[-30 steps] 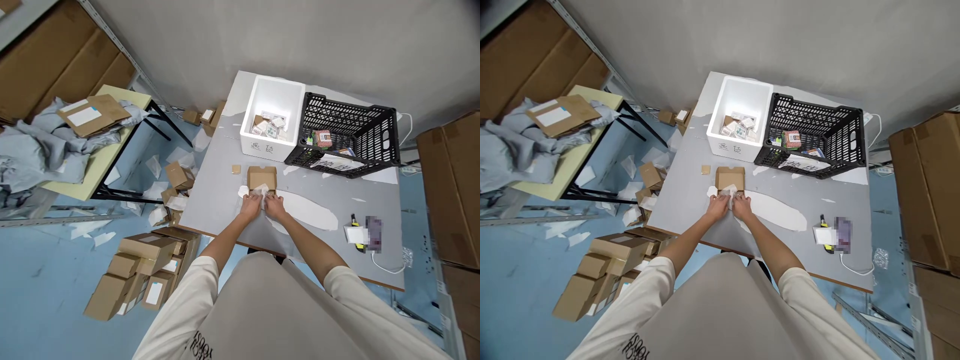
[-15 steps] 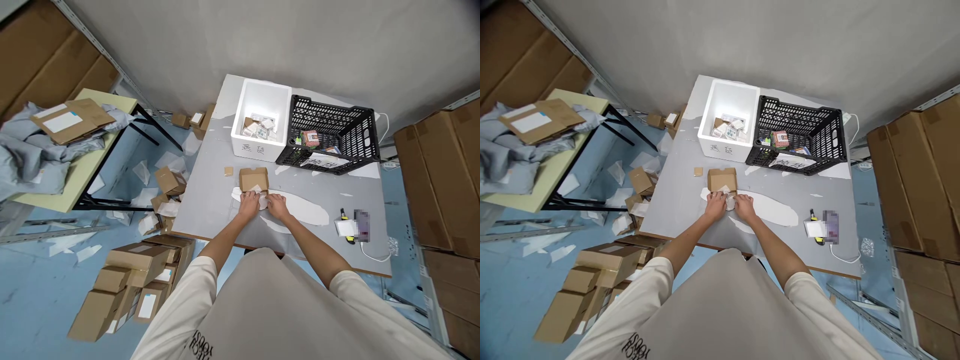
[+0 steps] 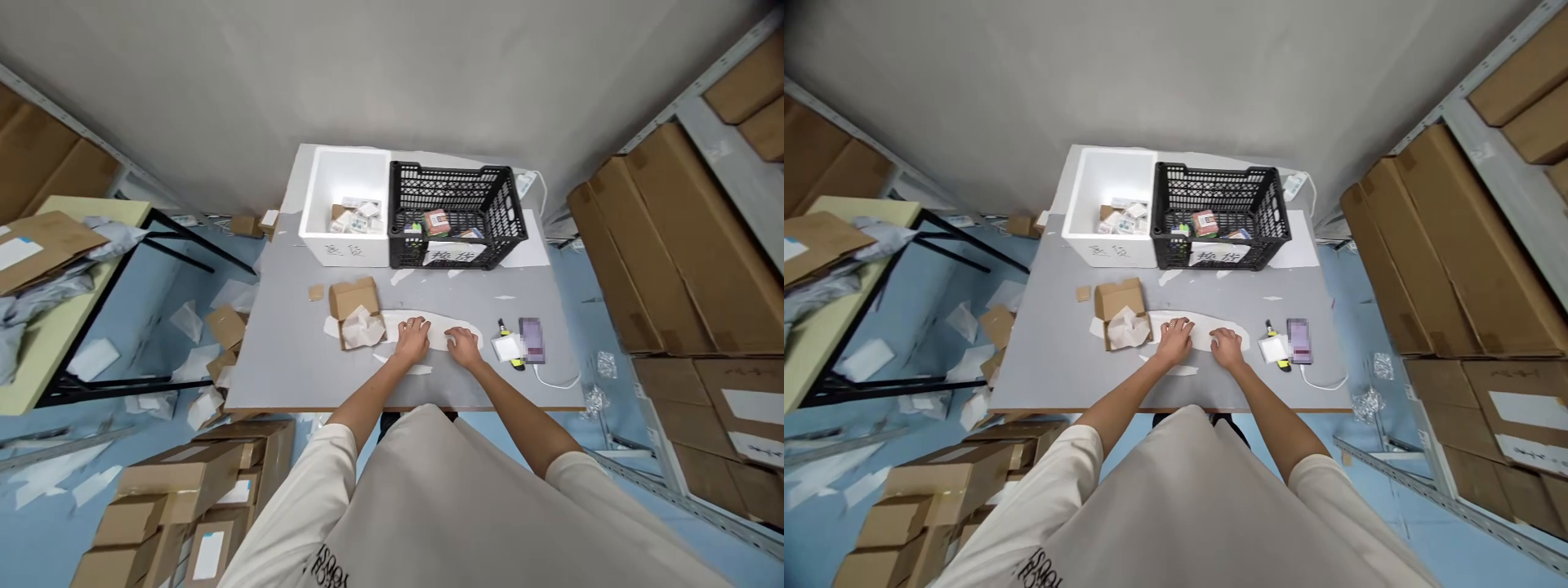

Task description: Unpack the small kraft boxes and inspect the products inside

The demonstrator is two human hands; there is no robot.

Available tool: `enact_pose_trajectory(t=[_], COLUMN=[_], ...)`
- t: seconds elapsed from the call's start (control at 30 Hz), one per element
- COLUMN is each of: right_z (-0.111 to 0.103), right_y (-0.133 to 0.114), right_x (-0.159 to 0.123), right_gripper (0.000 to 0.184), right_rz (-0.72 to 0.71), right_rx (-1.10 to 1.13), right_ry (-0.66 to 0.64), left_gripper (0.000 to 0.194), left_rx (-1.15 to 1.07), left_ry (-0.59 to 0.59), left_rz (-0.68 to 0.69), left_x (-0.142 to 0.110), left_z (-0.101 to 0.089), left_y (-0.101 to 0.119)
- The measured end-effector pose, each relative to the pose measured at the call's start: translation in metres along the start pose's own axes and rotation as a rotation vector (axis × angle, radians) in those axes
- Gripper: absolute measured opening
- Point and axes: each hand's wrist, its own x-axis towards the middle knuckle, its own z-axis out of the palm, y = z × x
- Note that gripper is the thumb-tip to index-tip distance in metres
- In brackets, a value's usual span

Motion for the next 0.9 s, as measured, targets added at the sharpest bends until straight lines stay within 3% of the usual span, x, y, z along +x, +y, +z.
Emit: enact_pose_trajectory(t=[0.27,0.47,0.63,0.9], right_z=[-0.046,-0.059,-0.058,-0.049], right_y=[0.152,0.223,0.252,0.270], right_x=[-0.042,-0.058,-0.058,-0.050], right_gripper=[0.040,0.041,0.038,0.032], right_rz=[0.142,0.198,0.209,0.184], right_rx=[-0.007,-0.027,0.093,0.157], right_ry=[0.081,0.075,0.078,0.094], left_gripper=[0.044,0.044,0.044,0.056], left_rx=[-0.017,-0.017,-0.015,-0.020], left_ry=[-0.101,-0.205,-0.201,-0.192], left_rz=[0.077,0.067,0.056,-0.034], left_x=[0.047,0.073,0.088,0.111], left_z=[0.064,0.110,0.139,0.164], left_y=[0.136,0.213,0.246,0.264])
